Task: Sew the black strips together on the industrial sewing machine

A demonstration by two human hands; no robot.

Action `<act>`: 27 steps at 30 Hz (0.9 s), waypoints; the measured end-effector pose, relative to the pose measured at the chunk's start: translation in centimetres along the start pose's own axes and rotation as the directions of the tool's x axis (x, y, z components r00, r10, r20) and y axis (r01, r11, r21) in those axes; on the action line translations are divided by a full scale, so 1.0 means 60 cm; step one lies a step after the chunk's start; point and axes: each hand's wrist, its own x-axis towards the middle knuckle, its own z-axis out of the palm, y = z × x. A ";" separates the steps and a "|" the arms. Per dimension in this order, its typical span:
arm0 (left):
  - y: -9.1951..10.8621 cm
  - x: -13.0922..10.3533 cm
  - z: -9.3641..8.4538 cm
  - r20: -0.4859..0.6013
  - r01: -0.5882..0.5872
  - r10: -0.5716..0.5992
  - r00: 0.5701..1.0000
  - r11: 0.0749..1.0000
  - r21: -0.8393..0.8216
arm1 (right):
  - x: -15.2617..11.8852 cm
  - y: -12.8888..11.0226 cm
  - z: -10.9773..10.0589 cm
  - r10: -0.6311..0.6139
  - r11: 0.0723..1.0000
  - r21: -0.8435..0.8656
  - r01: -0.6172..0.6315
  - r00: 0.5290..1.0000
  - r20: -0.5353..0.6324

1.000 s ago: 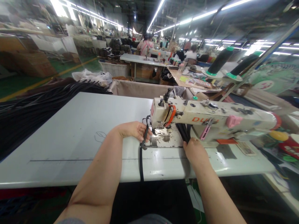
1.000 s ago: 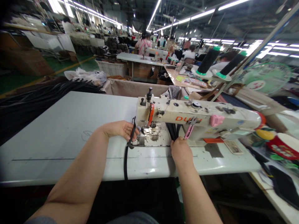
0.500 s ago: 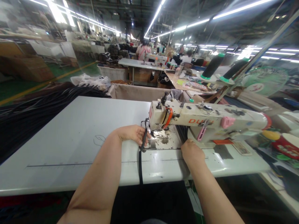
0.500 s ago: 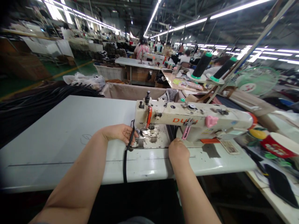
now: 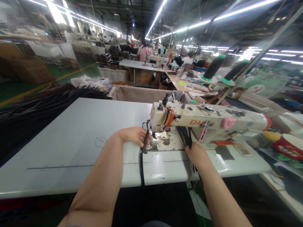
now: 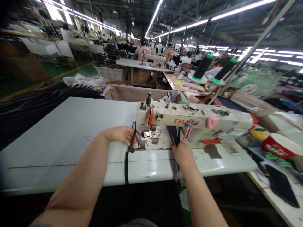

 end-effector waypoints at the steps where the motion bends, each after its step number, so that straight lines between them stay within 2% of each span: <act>1: -0.001 0.000 -0.001 0.001 0.002 -0.002 1.000 1.000 0.005 | -0.003 0.002 -0.001 0.015 0.995 0.097 -0.019 0.999 0.040; 4: -0.002 0.001 -0.003 0.011 -0.006 0.005 1.000 1.000 0.023 | -0.024 0.010 0.000 0.001 0.922 0.384 -0.059 0.989 0.151; 7: -0.002 0.001 -0.004 0.015 -0.007 0.007 1.000 1.000 0.031 | -0.062 0.017 0.005 -0.040 0.800 0.592 -0.095 0.977 0.211; 8: -0.001 0.000 -0.003 0.009 -0.004 0.003 1.000 1.000 0.031 | -0.079 0.020 0.008 -0.042 0.726 0.674 -0.137 0.970 0.241; 9: -0.001 0.000 -0.003 0.004 0.001 -0.001 1.000 0.999 0.032 | -0.098 0.022 0.012 -0.038 0.581 0.785 -0.213 0.957 0.288; 11: -0.002 -0.001 -0.002 -0.013 0.005 -0.004 1.000 1.000 0.027 | -0.139 0.028 0.022 -0.023 0.299 0.879 -0.372 0.918 0.396; 12: -0.002 -0.001 -0.001 -0.021 0.008 -0.007 1.000 1.000 0.021 | -0.162 0.032 0.028 -0.013 0.218 0.877 -0.428 0.897 0.441; 14: -0.004 -0.001 -0.001 -0.039 0.022 -0.022 0.999 1.000 0.002 | -0.208 0.039 0.044 -0.003 0.121 0.868 -0.481 0.875 0.485; 17: -0.006 -0.001 0.000 -0.032 0.067 -0.067 0.997 0.998 -0.006 | -0.269 0.053 0.071 -0.012 0.036 0.838 -0.545 0.838 0.545; 20: -0.005 -0.001 0.002 -0.012 0.097 -0.097 0.995 0.995 0.007 | -0.306 0.072 0.089 -0.050 -0.043 0.814 -0.579 0.815 0.577; 23: 0.000 -0.004 0.006 -0.016 0.113 -0.112 0.994 0.993 0.017 | -0.319 0.093 0.093 -0.140 -0.104 0.768 -0.632 0.774 0.618; 27: 0.006 -0.008 0.013 -0.078 0.056 -0.054 0.996 0.998 0.024 | -0.311 0.108 0.091 -0.270 -0.112 0.730 -0.674 0.728 0.630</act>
